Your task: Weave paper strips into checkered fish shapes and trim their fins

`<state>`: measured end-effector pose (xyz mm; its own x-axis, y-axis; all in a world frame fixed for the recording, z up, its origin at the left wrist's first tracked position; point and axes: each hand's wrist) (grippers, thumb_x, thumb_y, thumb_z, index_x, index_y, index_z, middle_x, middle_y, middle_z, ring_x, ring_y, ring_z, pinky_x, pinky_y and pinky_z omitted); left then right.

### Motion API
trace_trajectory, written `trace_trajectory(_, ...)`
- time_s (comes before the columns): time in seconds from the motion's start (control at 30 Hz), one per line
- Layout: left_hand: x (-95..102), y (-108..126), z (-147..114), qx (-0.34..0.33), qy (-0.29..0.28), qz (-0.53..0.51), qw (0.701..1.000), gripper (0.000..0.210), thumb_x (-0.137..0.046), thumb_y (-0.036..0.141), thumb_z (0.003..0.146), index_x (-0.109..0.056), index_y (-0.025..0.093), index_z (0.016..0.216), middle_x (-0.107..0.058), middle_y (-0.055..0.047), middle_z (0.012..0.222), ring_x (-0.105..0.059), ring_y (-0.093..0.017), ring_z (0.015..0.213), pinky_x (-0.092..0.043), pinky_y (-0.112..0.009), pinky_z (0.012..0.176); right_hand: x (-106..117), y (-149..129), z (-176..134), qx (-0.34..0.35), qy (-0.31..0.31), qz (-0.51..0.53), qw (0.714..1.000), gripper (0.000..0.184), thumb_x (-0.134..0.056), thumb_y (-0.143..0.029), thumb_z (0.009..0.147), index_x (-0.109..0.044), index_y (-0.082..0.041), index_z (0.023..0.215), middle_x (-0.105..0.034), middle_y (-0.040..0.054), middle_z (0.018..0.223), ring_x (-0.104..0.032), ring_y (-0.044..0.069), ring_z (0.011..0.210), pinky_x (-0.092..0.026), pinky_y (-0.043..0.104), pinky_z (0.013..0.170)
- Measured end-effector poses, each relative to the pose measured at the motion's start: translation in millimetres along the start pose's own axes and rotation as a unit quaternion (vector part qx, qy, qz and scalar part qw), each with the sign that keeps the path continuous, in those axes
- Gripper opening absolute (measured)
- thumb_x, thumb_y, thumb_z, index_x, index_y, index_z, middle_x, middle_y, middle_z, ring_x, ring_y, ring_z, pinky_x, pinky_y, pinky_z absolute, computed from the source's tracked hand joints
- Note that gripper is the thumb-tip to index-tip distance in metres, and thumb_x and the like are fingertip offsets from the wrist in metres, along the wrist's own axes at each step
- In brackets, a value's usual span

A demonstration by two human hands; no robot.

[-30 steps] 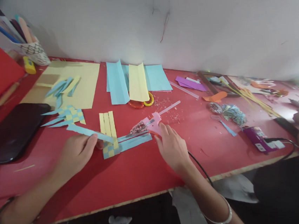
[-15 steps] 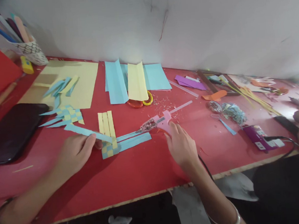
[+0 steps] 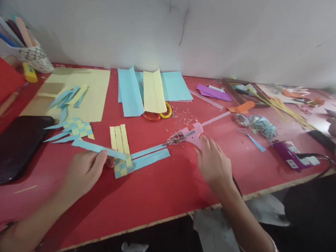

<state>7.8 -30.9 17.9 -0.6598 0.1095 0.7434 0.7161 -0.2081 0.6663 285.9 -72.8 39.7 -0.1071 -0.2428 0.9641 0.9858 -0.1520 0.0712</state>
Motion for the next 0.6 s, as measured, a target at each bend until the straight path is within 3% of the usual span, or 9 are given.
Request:
trace_trajectory(0.4,1.4,1.4,0.3,0.011,-0.009,0.012,1.000,0.046,-0.025,0.035,0.080,-0.059,0.017,0.054,-0.067,-0.005,0.058,-0.062,-0.017,0.058,-0.041,-0.026,0.052,8.1,2.5,1.1,0.003,0.006,-0.062,0.998,0.030,-0.034,-0.026,0.084,-0.048,-0.012,0.106,-0.060,0.0130,0.087,-0.058,0.027,0.079,-0.041,0.030,0.046)
trace_trajectory(0.6,1.7,3.1,0.3,0.007,-0.013,0.024,1.000,0.047,-0.024,0.034,0.080,-0.058,0.016,0.053,-0.066,-0.005,0.056,-0.060,-0.016,0.055,-0.041,-0.025,0.052,8.1,16.5,18.9,-0.018,0.041,-0.047,0.998,0.040,-0.043,-0.038,0.079,-0.045,-0.011,0.109,-0.059,0.0157,0.098,-0.056,0.029,0.087,-0.044,0.034,0.057)
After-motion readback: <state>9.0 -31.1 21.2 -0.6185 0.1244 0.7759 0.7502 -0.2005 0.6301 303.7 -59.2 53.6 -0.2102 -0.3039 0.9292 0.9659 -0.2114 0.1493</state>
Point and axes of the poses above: each hand's wrist, its own z-axis towards the middle knuckle, its own x-axis out of the back of the hand, y = z × x
